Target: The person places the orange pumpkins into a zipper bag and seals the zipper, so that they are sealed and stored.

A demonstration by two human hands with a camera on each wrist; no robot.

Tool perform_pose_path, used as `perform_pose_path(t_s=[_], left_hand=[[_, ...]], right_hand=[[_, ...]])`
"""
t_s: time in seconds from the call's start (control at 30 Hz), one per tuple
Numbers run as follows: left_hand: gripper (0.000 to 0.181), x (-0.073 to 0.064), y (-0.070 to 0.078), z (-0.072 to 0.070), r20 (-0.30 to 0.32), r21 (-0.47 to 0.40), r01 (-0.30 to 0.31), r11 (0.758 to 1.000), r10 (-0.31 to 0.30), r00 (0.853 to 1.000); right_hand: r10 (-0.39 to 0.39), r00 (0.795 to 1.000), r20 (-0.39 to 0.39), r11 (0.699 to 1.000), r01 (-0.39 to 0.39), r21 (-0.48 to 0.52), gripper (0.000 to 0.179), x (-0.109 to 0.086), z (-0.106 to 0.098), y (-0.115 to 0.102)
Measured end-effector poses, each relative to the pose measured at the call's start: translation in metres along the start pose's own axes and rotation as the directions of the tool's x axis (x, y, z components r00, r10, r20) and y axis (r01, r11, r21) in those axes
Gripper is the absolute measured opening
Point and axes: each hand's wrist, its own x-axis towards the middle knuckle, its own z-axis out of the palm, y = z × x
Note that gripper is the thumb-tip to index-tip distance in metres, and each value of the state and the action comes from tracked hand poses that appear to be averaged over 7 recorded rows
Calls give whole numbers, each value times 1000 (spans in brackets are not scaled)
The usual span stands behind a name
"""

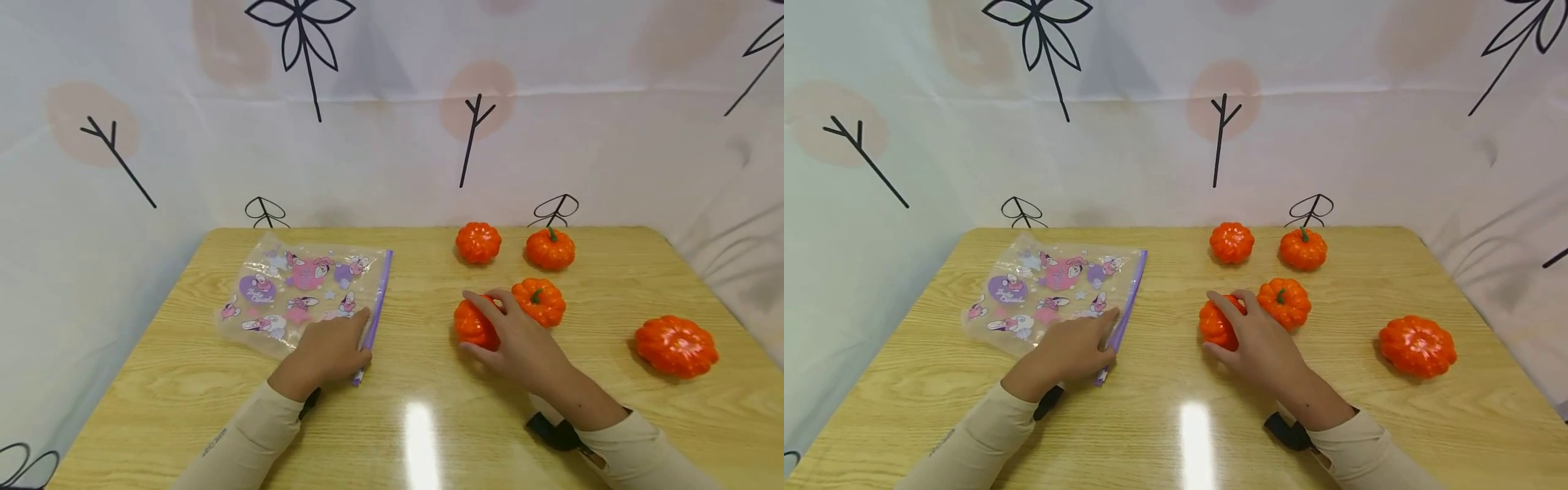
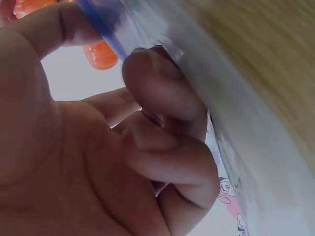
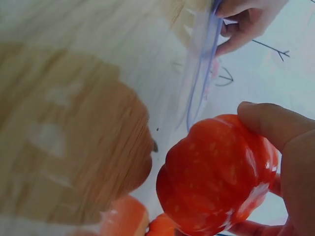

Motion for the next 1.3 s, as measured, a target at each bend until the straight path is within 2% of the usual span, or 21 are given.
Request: perform_pose_path(t_s=[0.3, 0.53, 0.7, 0.97, 1.3], left_hand=[[61, -1, 2, 4, -30, -35, -30, 999, 29, 999], [52, -1, 4, 7, -57, -28, -45, 999, 44, 997], [50, 0, 7, 4, -70, -23, -49, 999, 47, 996], [53, -2, 8, 4, -41, -53, -53, 997, 51, 998], [54, -1, 9, 4, -32, -69, -59, 996, 57, 998]], right_hand=[[-28, 999, -46, 1000, 27, -14, 73, -2, 2, -1], [-8, 999, -34, 999, 9, 53, 72, -3, 4, -3], [-26, 999, -29, 996, 29, 83, 75, -1, 3, -4], [-56, 998, 4, 996, 55, 71, 75, -2, 4, -4], [-36, 999, 9, 988, 34, 153, 70, -3, 4, -6]])
